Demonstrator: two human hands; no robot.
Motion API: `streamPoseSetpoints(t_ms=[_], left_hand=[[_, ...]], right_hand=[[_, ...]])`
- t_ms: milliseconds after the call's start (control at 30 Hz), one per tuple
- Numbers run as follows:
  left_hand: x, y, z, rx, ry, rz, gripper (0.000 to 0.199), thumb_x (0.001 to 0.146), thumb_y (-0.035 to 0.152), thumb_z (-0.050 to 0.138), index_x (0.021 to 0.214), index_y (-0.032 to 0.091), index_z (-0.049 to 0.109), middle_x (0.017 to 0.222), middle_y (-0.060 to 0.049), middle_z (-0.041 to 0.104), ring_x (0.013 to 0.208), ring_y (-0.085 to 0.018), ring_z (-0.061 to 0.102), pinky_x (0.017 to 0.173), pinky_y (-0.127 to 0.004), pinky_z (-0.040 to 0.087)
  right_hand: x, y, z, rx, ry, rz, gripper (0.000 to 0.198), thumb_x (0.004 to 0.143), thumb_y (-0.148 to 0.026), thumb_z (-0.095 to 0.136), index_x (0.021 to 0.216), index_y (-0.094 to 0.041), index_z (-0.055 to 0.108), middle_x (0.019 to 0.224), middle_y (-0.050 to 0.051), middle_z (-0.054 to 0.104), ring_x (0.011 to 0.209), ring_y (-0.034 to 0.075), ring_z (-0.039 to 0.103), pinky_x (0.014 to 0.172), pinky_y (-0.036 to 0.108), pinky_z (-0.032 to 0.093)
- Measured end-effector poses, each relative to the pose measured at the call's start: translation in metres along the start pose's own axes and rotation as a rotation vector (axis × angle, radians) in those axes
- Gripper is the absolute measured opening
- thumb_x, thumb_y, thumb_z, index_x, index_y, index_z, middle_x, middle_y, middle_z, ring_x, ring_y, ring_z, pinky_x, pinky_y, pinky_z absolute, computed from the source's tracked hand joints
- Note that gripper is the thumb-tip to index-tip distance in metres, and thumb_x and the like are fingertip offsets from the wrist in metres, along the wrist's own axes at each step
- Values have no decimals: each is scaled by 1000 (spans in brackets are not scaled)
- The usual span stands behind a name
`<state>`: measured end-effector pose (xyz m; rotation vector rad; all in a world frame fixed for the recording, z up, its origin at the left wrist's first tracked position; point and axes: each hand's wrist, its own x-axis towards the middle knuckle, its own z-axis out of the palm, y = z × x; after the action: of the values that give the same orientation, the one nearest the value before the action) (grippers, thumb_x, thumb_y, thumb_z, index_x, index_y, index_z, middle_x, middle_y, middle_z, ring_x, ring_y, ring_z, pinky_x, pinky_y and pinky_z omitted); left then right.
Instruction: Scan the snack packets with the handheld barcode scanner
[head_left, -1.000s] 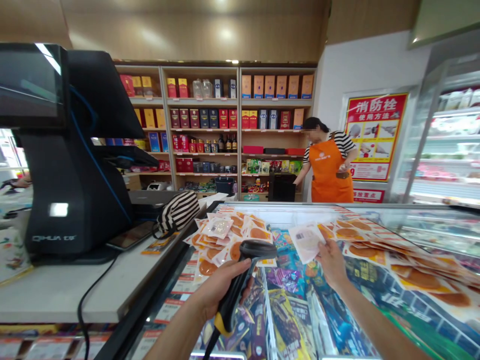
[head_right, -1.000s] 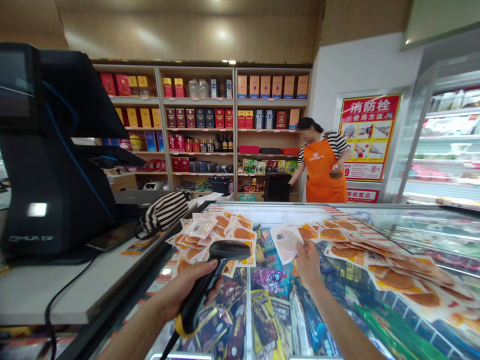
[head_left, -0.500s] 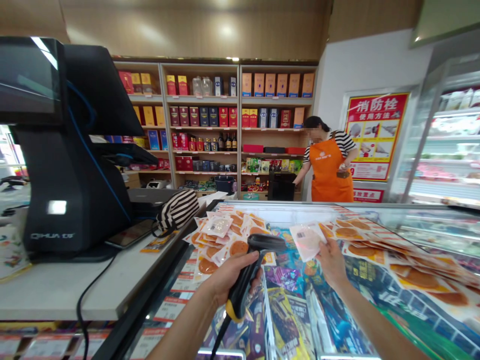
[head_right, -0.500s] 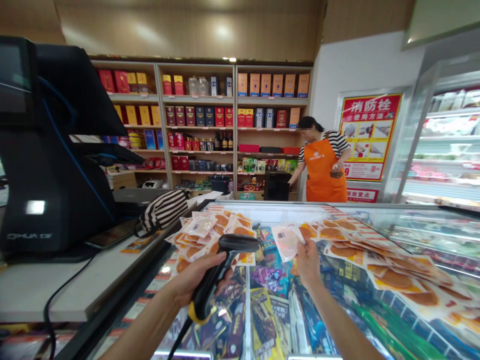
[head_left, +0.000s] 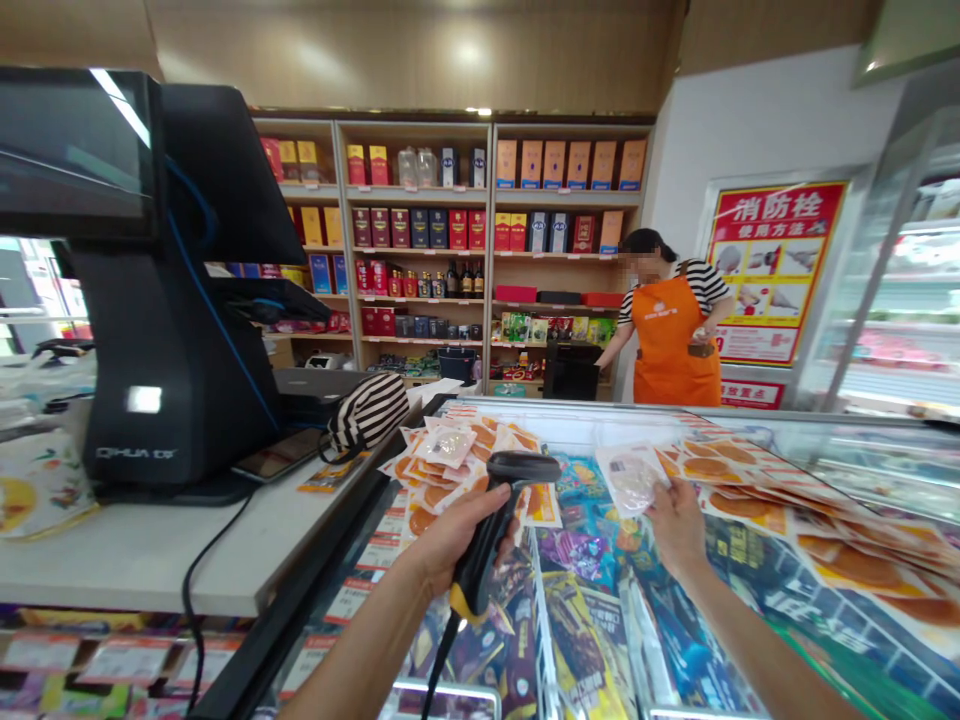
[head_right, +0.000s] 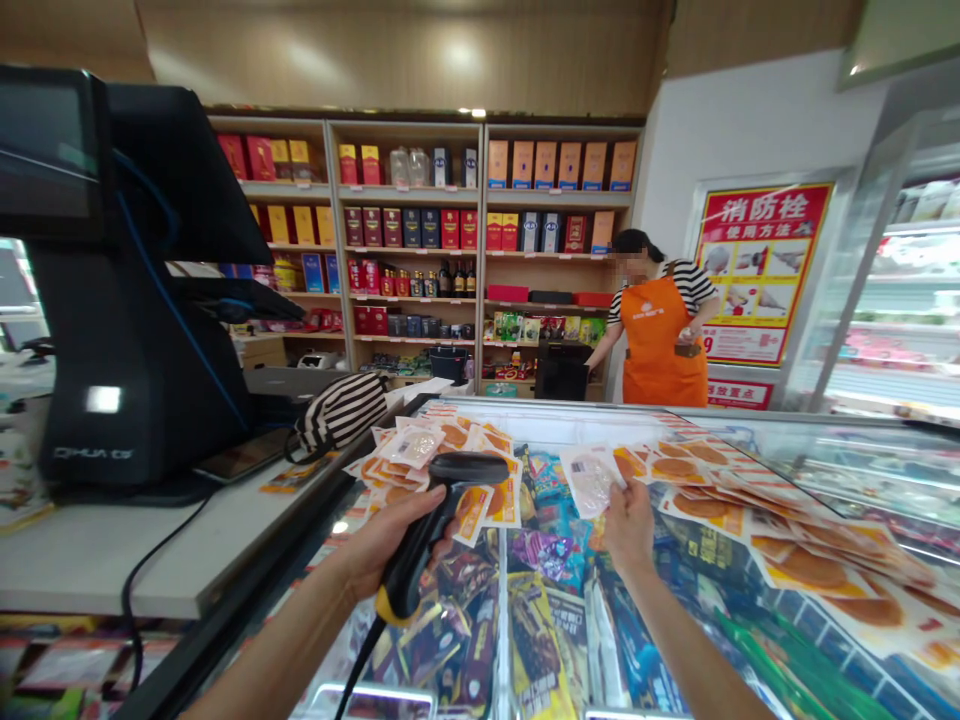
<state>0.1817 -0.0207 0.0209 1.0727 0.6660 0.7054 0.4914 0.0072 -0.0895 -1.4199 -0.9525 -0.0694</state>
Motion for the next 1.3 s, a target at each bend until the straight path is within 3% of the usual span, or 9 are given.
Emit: streamPoseSetpoints(t_ms=[200, 400, 600, 767, 900, 1033, 1167, 1300], left_hand=[[-6, 11, -41, 69, 303, 136, 29, 64, 42, 54, 66, 13, 52, 55, -1, 53, 43, -7, 47, 40, -17, 37], [-22, 17, -77, 55, 478, 148, 31, 63, 44, 54, 63, 12, 52, 51, 0, 53, 40, -6, 46, 38, -16, 37], [-43, 17, -101, 60, 559, 173, 27, 65, 39, 54, 74, 14, 53, 55, 1, 54, 41, -7, 47, 38, -17, 37], [-55, 13, -108, 61, 571, 151, 28, 64, 42, 54, 73, 15, 53, 56, 2, 55, 42, -7, 49, 40, -17, 38], [-58, 12, -105, 67, 593, 119, 30, 63, 43, 55, 69, 14, 53, 53, 0, 54, 41, -7, 48, 38, -17, 38], [-56, 12, -94, 88, 574, 101, 31, 64, 44, 54, 65, 13, 52, 48, 1, 51, 37, -6, 44, 35, -16, 36], [-50, 11, -80, 122, 572, 56, 31, 64, 43, 54, 64, 13, 52, 47, 1, 51, 37, -7, 44, 33, -16, 35], [-40, 6, -70, 128, 543, 58, 29, 64, 42, 55, 65, 13, 52, 52, 0, 54, 41, -7, 46, 36, -16, 37]], right_hand=[[-5, -30, 9, -103, 2, 4, 32, 68, -36, 38, 89, -13, 48, 70, 6, 56, 63, 18, 52, 59, 30, 39], [-19, -52, 50, -84, -122, -136, 29, 71, -34, 38, 88, -15, 50, 78, 7, 58, 70, 18, 53, 64, 30, 40], [-35, -86, 102, 14, -273, -359, 18, 73, -25, 39, 81, -18, 54, 94, 8, 56, 87, 17, 51, 76, 33, 40], [-55, -107, 124, 20, -482, -616, 18, 73, -19, 41, 78, -23, 57, 103, 4, 52, 97, 16, 46, 83, 35, 37], [-74, -106, 124, -28, -647, -708, 16, 71, -17, 43, 70, -22, 58, 104, 4, 51, 95, 16, 47, 80, 33, 40], [-82, -105, 114, -49, -680, -739, 32, 66, -9, 41, 91, -22, 55, 111, 5, 48, 103, 17, 42, 86, 33, 35], [-66, -99, 94, -130, -643, -754, 42, 65, -7, 37, 103, -21, 49, 116, 5, 44, 109, 15, 37, 91, 32, 32], [-20, -62, 52, -411, -470, -660, 40, 66, -11, 38, 103, -19, 49, 115, 7, 45, 106, 18, 39, 88, 37, 32]])
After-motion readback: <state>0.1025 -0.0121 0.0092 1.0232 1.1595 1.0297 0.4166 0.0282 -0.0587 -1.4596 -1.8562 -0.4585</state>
